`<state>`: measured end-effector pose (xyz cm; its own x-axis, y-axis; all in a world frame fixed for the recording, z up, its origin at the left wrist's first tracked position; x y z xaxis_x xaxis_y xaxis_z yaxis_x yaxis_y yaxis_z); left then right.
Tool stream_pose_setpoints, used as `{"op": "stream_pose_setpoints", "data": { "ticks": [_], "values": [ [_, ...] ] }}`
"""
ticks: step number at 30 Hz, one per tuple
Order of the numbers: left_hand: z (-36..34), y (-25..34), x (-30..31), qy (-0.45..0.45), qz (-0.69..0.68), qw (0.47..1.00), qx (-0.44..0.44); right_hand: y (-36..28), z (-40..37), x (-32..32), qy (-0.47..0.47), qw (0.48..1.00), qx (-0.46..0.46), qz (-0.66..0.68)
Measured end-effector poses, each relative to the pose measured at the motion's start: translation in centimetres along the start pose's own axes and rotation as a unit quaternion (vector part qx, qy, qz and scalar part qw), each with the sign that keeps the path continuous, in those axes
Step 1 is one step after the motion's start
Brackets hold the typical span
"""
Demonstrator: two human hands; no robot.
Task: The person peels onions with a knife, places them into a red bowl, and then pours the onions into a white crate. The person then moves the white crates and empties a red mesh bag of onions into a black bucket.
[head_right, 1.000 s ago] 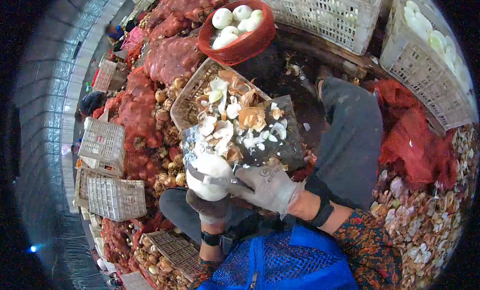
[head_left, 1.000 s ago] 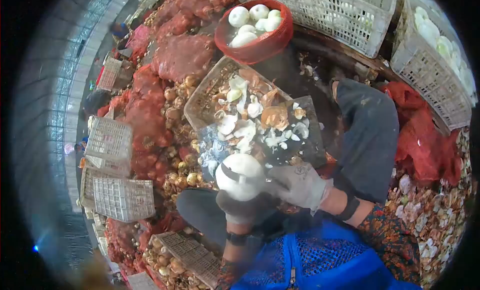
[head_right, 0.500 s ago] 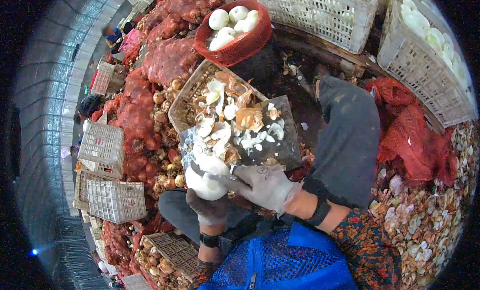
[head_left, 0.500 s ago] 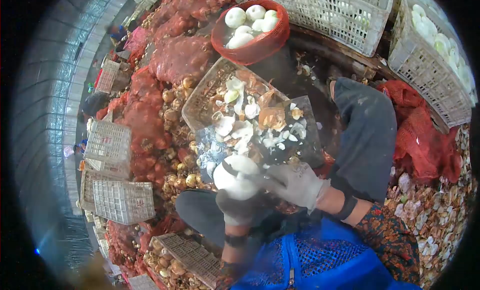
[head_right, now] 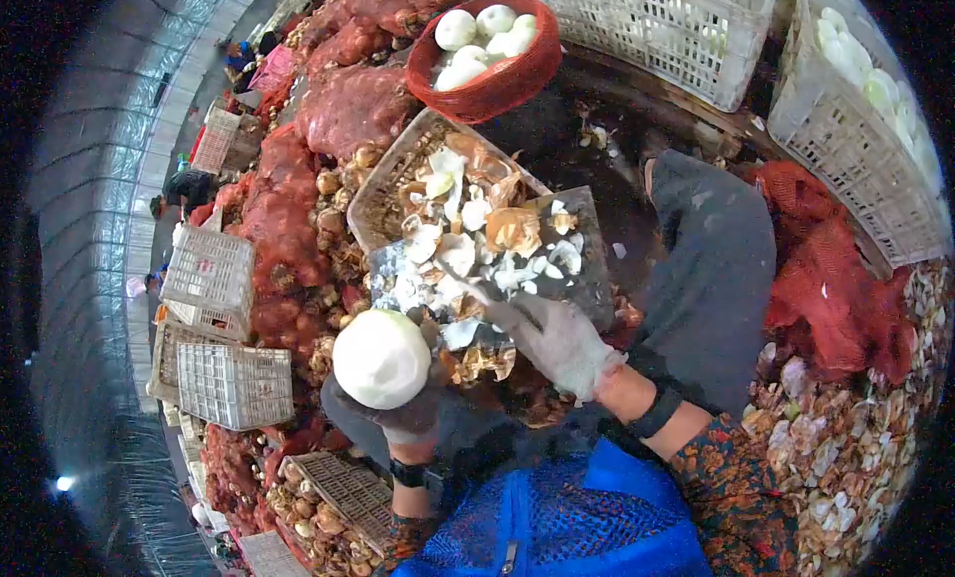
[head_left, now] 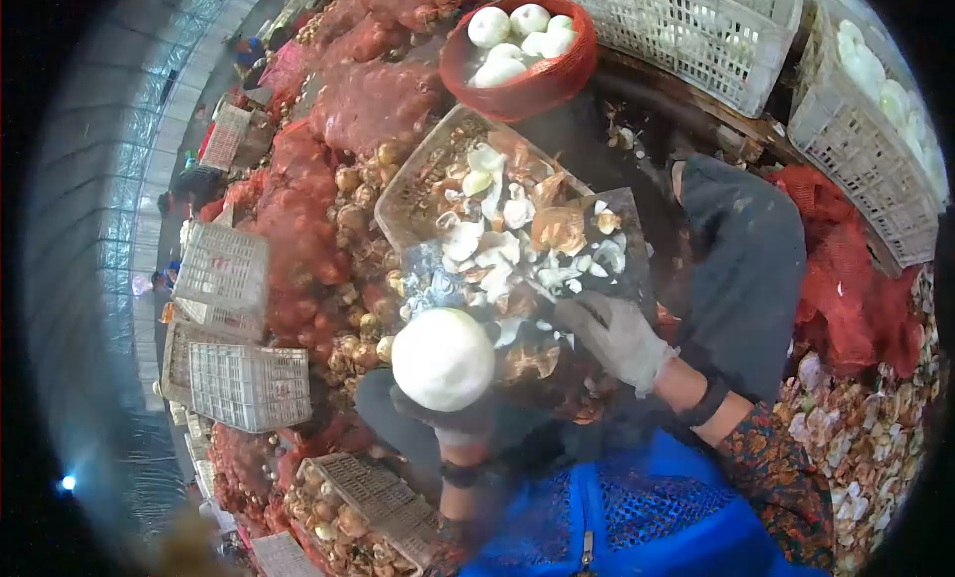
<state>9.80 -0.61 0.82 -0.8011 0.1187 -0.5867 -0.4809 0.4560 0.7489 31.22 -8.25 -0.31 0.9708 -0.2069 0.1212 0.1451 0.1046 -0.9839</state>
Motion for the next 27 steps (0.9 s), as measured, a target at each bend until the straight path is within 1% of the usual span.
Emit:
{"op": "stream_pose_setpoints", "data": {
  "ticks": [1,3,4,7,8,10,11,12,13,15,17,18,19,20,21,22,23,26,27],
  "values": [
    [-0.2,-0.4,0.4,-0.021,-0.033,0.999,0.018,-0.7,0.0,-0.6,-0.014,1.000,0.022,0.014],
    [-0.2,-1.3,1.3,-0.022,-0.017,0.999,0.043,-2.5,0.0,-1.6,-0.041,0.997,0.063,0.036],
    [-0.2,-1.8,1.8,-0.014,-0.015,0.999,0.047,-3.4,0.1,-2.0,-0.062,0.994,0.091,0.002],
    [-0.5,-2.8,2.6,0.023,0.017,0.998,0.061,-4.7,-0.1,-2.3,-0.026,0.985,0.164,-0.041],
    [-0.5,-3.1,2.6,0.036,0.032,0.997,0.066,-4.6,0.1,-2.2,-0.032,0.982,0.158,-0.101],
    [-0.1,-3.1,1.5,0.006,0.087,0.993,0.081,-3.7,0.2,-1.5,-0.018,0.984,0.127,-0.122],
    [-0.1,-3.3,0.9,0.009,0.077,0.993,0.093,-3.2,0.2,-1.4,-0.012,0.985,0.113,-0.133],
    [-0.2,-3.3,-0.3,0.012,0.068,0.992,0.104,-2.6,-0.2,-1.5,-0.005,0.972,0.136,-0.192],
    [-0.2,-3.5,-1.2,0.014,0.060,0.991,0.117,-1.8,-0.5,-1.5,0.001,0.972,0.136,-0.191],
    [0.2,-3.2,-2.0,0.018,0.128,0.987,0.097,-1.0,-0.5,-1.0,0.013,0.973,0.133,-0.189],
    [0.4,-3.5,-2.8,-0.044,-0.009,0.992,0.117,0.5,-0.4,0.2,-0.003,0.982,0.042,-0.183],
    [1.0,-3.1,-2.2,-0.051,-0.024,0.992,0.110,1.6,-0.5,1.0,-0.007,0.982,-0.002,-0.188],
    [1.3,-2.6,-2.7,-0.098,-0.088,0.986,0.098,2.3,-0.5,1.5,-0.009,0.980,-0.046,-0.191],
    [1.6,-1.8,-2.3,-0.098,-0.070,0.989,0.081,2.7,-1.1,1.6,-0.014,0.983,-0.089,-0.161],
    [1.8,-0.9,-1.7,-0.095,-0.054,0.992,0.062,2.9,-1.0,1.8,0.004,0.988,-0.090,-0.126],
    [2.6,-0.1,-2.2,-0.080,0.072,0.993,0.054,3.2,-1.0,1.8,0.021,0.992,-0.089,-0.091],
    [4.0,0.9,-3.3,-0.062,0.199,0.977,0.046,3.5,-0.9,1.7,0.039,0.994,-0.087,-0.055],
    [6.6,1.7,-4.9,-0.031,0.181,0.983,0.029,4.7,-1.3,0.9,0.027,0.988,-0.152,-0.004],
    [7.3,2.2,-11.1,-0.131,0.010,0.983,0.125,5.1,-1.4,0.7,0.024,0.984,-0.174,0.010]
  ]
}}
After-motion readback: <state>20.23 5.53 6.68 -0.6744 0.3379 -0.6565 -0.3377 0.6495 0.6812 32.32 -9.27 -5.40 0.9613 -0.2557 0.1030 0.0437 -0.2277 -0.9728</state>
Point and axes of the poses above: each hand's wrist, its own z-axis towards the middle knuckle, its own x-axis out of the back of the hand, y = z × x, the point moved 9 cm from there along z, towards the middle knuckle, and after that the axes turned 14 degrees about x, right-handed, at the moved point
